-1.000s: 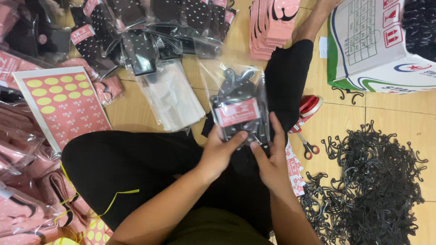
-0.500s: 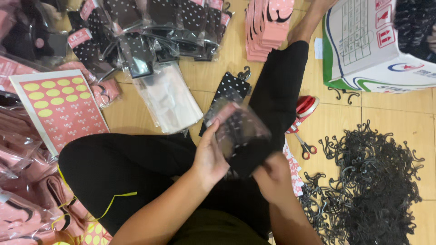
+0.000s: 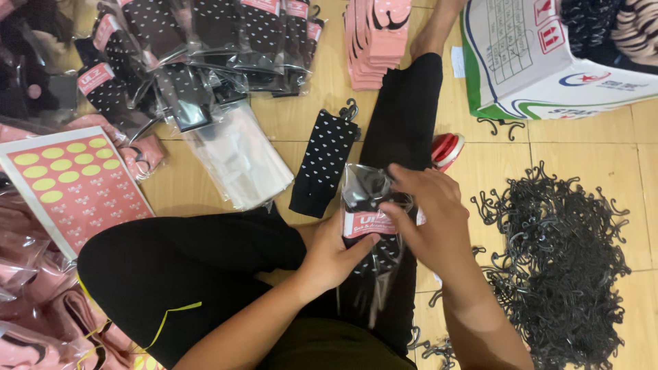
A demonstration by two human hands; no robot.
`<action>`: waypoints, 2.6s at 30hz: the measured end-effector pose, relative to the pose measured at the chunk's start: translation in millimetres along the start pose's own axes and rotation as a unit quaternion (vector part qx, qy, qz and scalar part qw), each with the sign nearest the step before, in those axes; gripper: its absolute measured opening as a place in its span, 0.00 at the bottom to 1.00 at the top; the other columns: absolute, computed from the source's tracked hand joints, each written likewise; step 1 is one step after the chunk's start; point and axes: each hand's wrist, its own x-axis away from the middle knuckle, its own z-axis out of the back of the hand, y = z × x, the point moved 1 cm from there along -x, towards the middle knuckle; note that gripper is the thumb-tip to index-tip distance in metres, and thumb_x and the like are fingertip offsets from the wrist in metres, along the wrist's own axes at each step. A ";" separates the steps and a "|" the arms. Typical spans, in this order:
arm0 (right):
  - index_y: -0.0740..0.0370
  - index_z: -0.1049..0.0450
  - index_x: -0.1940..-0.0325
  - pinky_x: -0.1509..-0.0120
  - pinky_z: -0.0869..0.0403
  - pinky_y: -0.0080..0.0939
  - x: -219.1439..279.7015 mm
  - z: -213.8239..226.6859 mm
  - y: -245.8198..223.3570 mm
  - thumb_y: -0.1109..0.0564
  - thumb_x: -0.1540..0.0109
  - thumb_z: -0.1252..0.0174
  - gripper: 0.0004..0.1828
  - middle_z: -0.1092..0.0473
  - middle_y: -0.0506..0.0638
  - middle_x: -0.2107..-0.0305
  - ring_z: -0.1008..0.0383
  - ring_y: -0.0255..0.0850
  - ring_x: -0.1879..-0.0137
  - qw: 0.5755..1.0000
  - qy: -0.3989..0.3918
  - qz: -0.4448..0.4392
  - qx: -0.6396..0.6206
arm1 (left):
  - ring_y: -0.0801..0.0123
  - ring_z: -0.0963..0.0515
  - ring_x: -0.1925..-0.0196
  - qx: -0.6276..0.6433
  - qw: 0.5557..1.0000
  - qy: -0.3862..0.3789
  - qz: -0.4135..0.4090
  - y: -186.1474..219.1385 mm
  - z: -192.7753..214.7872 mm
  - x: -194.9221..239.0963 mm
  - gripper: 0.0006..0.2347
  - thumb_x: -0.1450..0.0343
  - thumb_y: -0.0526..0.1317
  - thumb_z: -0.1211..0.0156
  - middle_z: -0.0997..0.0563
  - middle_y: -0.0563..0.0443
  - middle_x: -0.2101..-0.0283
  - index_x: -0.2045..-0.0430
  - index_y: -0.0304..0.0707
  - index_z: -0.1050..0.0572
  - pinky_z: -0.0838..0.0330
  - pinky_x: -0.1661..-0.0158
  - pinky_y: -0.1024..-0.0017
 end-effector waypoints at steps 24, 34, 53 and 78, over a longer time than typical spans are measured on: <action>0.64 0.33 0.50 0.50 0.31 0.40 119.9 -47.8 88.4 0.67 0.31 0.42 0.08 0.34 0.52 0.60 0.32 0.44 0.54 0.926 0.098 -0.263 -0.253 | 0.63 0.19 0.37 0.316 0.931 -0.040 0.180 -95.9 -44.0 -9.9 0.22 0.32 0.32 0.23 0.14 0.44 0.43 0.41 0.38 0.20 0.24 0.37 0.63; 0.67 0.17 0.45 0.66 0.27 0.36 92.7 -44.4 99.3 0.71 0.28 0.52 0.17 0.34 0.56 0.66 0.35 0.37 0.69 0.914 0.094 -0.141 -0.370 | 0.64 0.21 0.61 -0.021 0.990 -0.022 -0.139 -38.3 -17.0 -33.6 0.15 0.26 0.27 0.38 0.26 0.54 0.64 0.50 0.49 0.13 0.24 0.50 0.68; 0.62 0.26 0.38 0.46 0.25 0.38 99.5 -196.4 299.3 0.59 0.28 0.43 0.13 0.37 0.53 0.53 0.30 0.41 0.53 0.796 0.273 -0.463 -0.280 | 0.73 0.17 0.51 0.226 0.955 0.067 0.182 -110.7 -35.6 -11.0 0.15 0.28 0.31 0.29 0.11 0.44 0.52 0.46 0.33 0.15 0.21 0.47 0.73; 0.59 0.34 0.21 0.67 0.35 0.26 34.7 -63.0 91.8 0.60 0.42 0.25 0.45 0.31 0.45 0.80 0.33 0.31 0.73 0.905 -0.032 -0.225 -0.361 | 0.45 0.15 0.38 0.057 0.988 0.077 -0.121 58.6 23.7 -8.7 0.14 0.24 0.30 0.38 0.13 0.35 0.43 0.43 0.34 0.18 0.20 0.40 0.53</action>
